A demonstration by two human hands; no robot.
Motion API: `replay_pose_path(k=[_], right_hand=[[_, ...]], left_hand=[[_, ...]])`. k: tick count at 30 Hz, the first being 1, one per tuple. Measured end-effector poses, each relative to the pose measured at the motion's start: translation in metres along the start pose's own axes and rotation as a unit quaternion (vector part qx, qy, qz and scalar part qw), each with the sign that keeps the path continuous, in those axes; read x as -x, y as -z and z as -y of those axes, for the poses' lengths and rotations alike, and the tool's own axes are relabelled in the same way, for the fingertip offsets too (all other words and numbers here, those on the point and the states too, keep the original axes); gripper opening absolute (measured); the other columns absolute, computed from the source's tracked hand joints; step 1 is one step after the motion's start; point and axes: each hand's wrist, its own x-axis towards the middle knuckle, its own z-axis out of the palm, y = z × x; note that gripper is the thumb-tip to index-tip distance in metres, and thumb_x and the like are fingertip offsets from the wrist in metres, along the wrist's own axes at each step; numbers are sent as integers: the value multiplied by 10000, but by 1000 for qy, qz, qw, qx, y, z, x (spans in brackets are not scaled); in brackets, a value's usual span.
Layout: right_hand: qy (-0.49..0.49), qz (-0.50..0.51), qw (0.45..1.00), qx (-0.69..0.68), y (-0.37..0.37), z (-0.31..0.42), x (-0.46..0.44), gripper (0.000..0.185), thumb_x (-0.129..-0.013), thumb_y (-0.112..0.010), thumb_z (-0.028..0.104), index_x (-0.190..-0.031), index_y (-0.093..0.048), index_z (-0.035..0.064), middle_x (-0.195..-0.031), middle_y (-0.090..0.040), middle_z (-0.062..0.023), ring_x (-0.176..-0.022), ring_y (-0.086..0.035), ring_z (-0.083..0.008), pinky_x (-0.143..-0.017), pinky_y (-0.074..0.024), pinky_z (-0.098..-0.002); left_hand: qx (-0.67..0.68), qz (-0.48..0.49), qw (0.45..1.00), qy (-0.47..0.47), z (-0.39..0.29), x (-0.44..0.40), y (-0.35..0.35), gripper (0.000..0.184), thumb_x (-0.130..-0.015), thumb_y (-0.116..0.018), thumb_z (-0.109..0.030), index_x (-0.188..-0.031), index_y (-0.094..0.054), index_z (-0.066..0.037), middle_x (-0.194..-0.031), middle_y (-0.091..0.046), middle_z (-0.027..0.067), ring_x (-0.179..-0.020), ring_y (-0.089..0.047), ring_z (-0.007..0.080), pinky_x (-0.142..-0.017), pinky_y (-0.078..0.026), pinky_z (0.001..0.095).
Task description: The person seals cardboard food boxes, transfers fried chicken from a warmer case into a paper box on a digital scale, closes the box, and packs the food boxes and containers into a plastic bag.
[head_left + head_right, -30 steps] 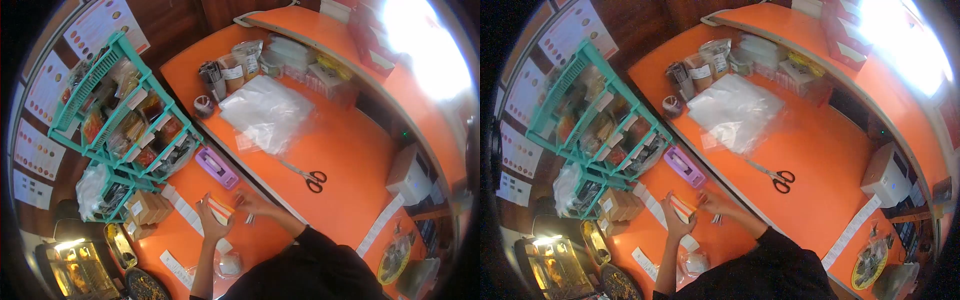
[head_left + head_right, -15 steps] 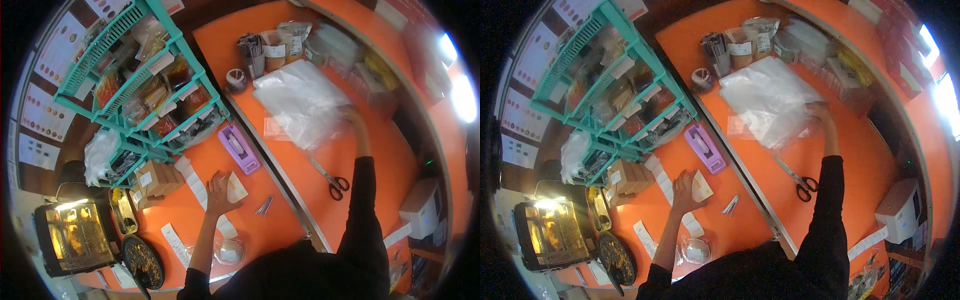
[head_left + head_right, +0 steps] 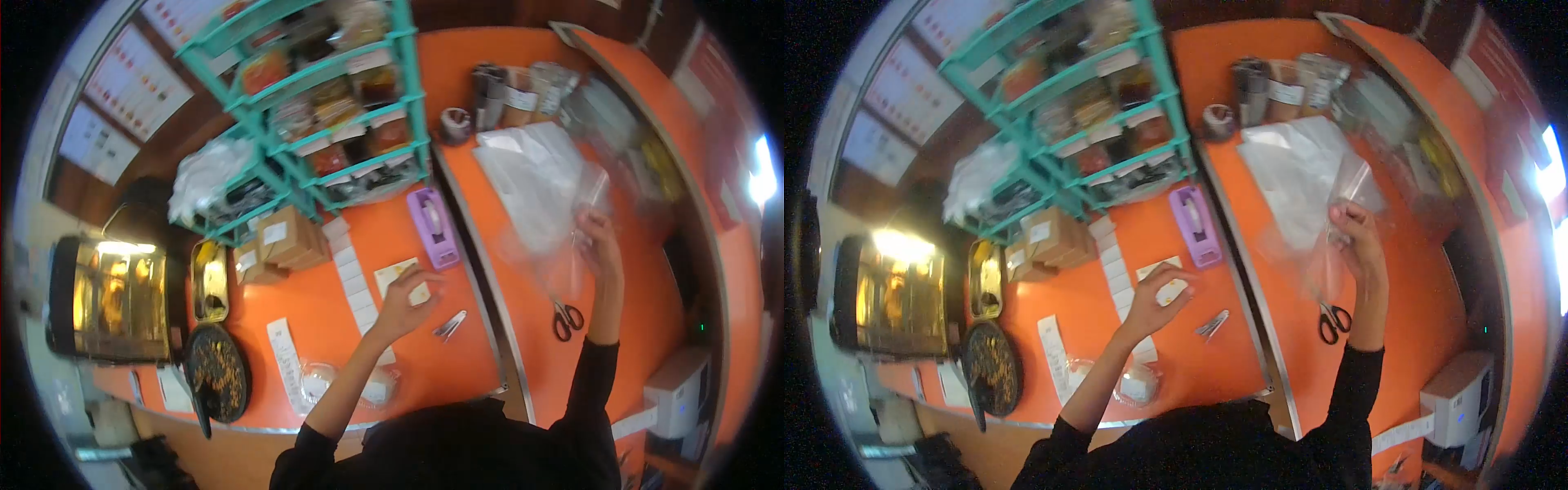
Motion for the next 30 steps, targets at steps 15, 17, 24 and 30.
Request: replay_pose_path(k=[15,17,24,30], right_hand=[[-34,289,905,309,-377,-63,54,340,-631,-876,206,-797,-690,-25,-755,-674,-30,-648,-585,-98,-585,-449,-231],[5,270,881,389,-384,-73,51,287,-653,-854,178,-787,-676,-2,-719,-623,-6,-638,-576,-96,-582,-458,-253],[186,36,852,488,-389,-51,-13,185,-730,-701,53,-849,-560,33,-636,-534,31,-648,-560,-102,-591,-447,-274],[336,36,891,303,-451,-101,-13,182,-682,-641,23,-730,-468,46,-569,-467,-9,-568,-447,-104,-516,-337,-270]], left_hand=[[452,-24,848,275,-64,104,126,284,-736,-797,-213,-666,-562,-71,-607,-542,-16,-592,-510,56,-539,-383,229],[387,2,890,240,-54,128,157,206,-744,-757,-157,-723,-573,-65,-639,-573,7,-602,-536,61,-523,-395,238],[-175,-293,935,99,-68,167,269,247,-716,-676,-65,-920,-538,-53,-739,-598,102,-615,-588,149,-546,-458,290],[-102,-269,958,21,-52,161,233,327,-754,-680,-82,-1024,-496,-73,-876,-592,151,-700,-616,185,-610,-475,323]])
